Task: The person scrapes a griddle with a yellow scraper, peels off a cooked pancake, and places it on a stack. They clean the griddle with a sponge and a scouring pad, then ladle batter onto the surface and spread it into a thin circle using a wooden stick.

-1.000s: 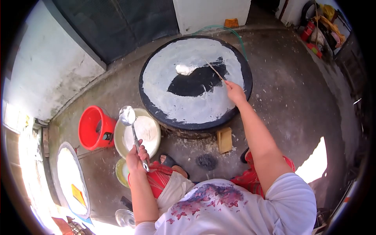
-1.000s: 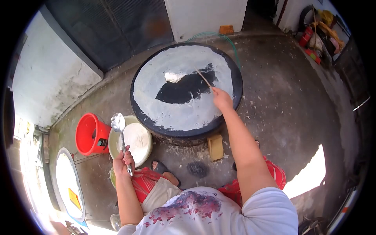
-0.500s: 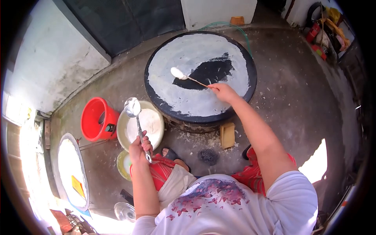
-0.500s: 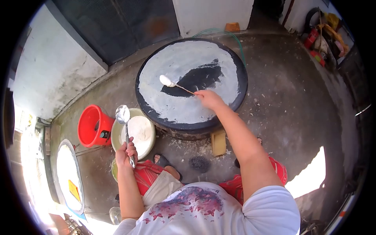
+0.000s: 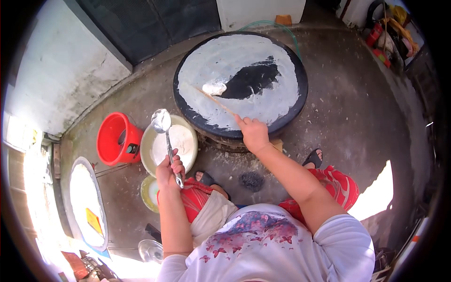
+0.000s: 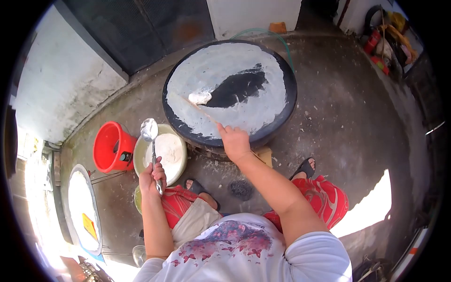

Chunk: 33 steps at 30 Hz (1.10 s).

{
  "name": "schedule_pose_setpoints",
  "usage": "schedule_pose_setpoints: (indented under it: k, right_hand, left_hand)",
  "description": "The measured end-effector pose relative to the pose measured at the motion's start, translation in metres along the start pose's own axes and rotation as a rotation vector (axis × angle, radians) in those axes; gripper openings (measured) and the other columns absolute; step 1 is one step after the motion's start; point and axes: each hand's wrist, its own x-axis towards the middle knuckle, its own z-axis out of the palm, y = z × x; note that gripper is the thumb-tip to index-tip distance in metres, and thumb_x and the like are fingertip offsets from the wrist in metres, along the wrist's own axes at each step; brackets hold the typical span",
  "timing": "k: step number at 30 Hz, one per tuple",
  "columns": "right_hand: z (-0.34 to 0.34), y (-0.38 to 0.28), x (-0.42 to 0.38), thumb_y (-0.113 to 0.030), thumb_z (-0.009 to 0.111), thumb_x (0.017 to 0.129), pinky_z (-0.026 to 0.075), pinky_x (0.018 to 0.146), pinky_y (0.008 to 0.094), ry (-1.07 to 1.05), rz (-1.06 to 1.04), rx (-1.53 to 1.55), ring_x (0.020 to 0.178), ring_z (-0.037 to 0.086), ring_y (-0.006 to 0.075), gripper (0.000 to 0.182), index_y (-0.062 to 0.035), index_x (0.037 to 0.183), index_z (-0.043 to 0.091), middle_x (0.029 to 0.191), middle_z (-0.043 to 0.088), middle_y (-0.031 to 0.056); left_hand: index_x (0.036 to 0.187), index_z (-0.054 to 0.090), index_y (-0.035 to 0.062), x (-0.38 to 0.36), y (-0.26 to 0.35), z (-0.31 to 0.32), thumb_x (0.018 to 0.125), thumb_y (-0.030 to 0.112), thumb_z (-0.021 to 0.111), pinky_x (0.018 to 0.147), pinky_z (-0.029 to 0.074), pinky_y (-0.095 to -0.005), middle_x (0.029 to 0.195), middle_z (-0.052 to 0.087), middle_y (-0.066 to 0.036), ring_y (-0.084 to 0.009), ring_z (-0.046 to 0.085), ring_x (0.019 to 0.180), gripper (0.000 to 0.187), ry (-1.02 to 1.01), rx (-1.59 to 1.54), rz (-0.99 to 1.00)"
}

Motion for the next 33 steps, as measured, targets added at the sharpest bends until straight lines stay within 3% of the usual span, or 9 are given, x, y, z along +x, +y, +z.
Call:
schedule_pose_setpoints:
  k: [5, 7, 11, 13, 18, 20, 23, 27, 33]
  right_hand:
    - [-0.011, 0.03, 0.009, -0.008, 0.051, 0.071, 0.046, 0.054, 0.0359, -0.073, 0.174, -0.123, 0.066, 0.056, 0.0223, 0.042, -0.0129, 0.113, 0.053, 0.079, 0.054, 0.0049]
    - [-0.019, 0.032, 0.01, -0.006, 0.054, 0.068, 0.047, 0.056, 0.0374, -0.031, 0.413, 0.13, 0.068, 0.057, 0.0258, 0.046, -0.0144, 0.113, 0.053, 0.078, 0.054, 0.0079]
    - [-0.02, 0.008, -0.01, -0.006, 0.055, 0.067, 0.047, 0.058, 0.0381, -0.08, 0.192, 0.192, 0.069, 0.058, 0.0267, 0.045, -0.0131, 0.112, 0.053, 0.079, 0.054, 0.0081]
    - [-0.01, 0.027, -0.01, -0.006, 0.054, 0.069, 0.048, 0.057, 0.0364, -0.085, 0.148, -0.041, 0.069, 0.059, 0.0238, 0.042, -0.0115, 0.111, 0.053, 0.08, 0.055, 0.0072]
    - [-0.028, 0.063, 0.006, -0.006, 0.053, 0.071, 0.049, 0.058, 0.0371, -0.098, 0.402, -0.111, 0.069, 0.059, 0.0257, 0.038, -0.0105, 0.109, 0.053, 0.08, 0.055, 0.0085]
    - [-0.03, 0.043, -0.001, -0.007, 0.054, 0.07, 0.048, 0.06, 0.0398, 0.003, 0.518, 0.162, 0.071, 0.059, 0.0294, 0.037, -0.0099, 0.108, 0.053, 0.081, 0.055, 0.0103]
    - [-0.019, 0.031, -0.014, -0.008, 0.055, 0.069, 0.048, 0.061, 0.0406, -0.011, 0.249, 0.177, 0.07, 0.058, 0.03, 0.038, -0.0094, 0.107, 0.052, 0.081, 0.054, 0.0105]
    - [-0.02, 0.089, 0.005, -0.007, 0.052, 0.073, 0.049, 0.057, 0.038, -0.057, 0.424, -0.132, 0.07, 0.06, 0.0268, 0.033, -0.0095, 0.106, 0.053, 0.081, 0.055, 0.0089]
    - [-0.033, 0.054, -0.009, -0.007, 0.051, 0.071, 0.049, 0.059, 0.0403, 0.004, 0.491, 0.15, 0.072, 0.06, 0.0302, 0.035, -0.0109, 0.106, 0.054, 0.083, 0.055, 0.0115]
  left_hand:
    - [0.106, 0.043, -0.0031, -0.003, 0.002, -0.005, 0.094, 0.021, 0.031, 0.039, 0.032, -0.0198, 0.072, 0.044, -0.006, -0.0088, 0.037, 0.049, 0.03, -0.003, 0.014, -0.001]
    - [0.106, 0.043, -0.0033, -0.003, 0.003, -0.008, 0.094, 0.021, 0.031, 0.039, 0.032, -0.0197, 0.072, 0.044, -0.006, -0.0089, 0.037, 0.049, 0.03, 0.001, 0.031, 0.008]
    - [0.106, 0.044, -0.0037, -0.002, 0.005, -0.005, 0.094, 0.02, 0.031, 0.039, 0.032, -0.0194, 0.072, 0.044, -0.005, -0.0083, 0.037, 0.049, 0.029, 0.028, 0.011, 0.032]
    - [0.106, 0.044, -0.0039, -0.003, 0.006, -0.005, 0.094, 0.019, 0.031, 0.039, 0.032, -0.0192, 0.072, 0.044, -0.005, -0.0081, 0.037, 0.048, 0.029, 0.028, -0.003, 0.028]
    - [0.106, 0.044, -0.0043, -0.003, 0.006, -0.007, 0.094, 0.018, 0.031, 0.039, 0.032, -0.0187, 0.071, 0.044, -0.005, -0.0075, 0.036, 0.048, 0.029, 0.005, 0.005, 0.034]
    - [0.106, 0.044, -0.0043, -0.003, 0.007, -0.006, 0.094, 0.018, 0.031, 0.039, 0.032, -0.0188, 0.07, 0.044, -0.004, -0.0075, 0.036, 0.048, 0.029, 0.011, 0.003, 0.031]
    - [0.106, 0.044, -0.0041, -0.002, 0.005, -0.006, 0.094, 0.019, 0.03, 0.039, 0.032, -0.019, 0.07, 0.044, -0.004, -0.0075, 0.036, 0.048, 0.029, 0.013, -0.001, 0.029]
    - [0.107, 0.044, -0.0039, -0.005, 0.003, -0.003, 0.094, 0.02, 0.029, 0.039, 0.032, -0.0192, 0.071, 0.044, -0.004, -0.0077, 0.036, 0.048, 0.03, 0.025, 0.03, 0.018]
    - [0.108, 0.043, -0.0038, -0.001, 0.005, -0.005, 0.094, 0.021, 0.029, 0.039, 0.032, -0.0196, 0.071, 0.044, -0.004, -0.0078, 0.036, 0.048, 0.031, 0.022, 0.005, 0.013]
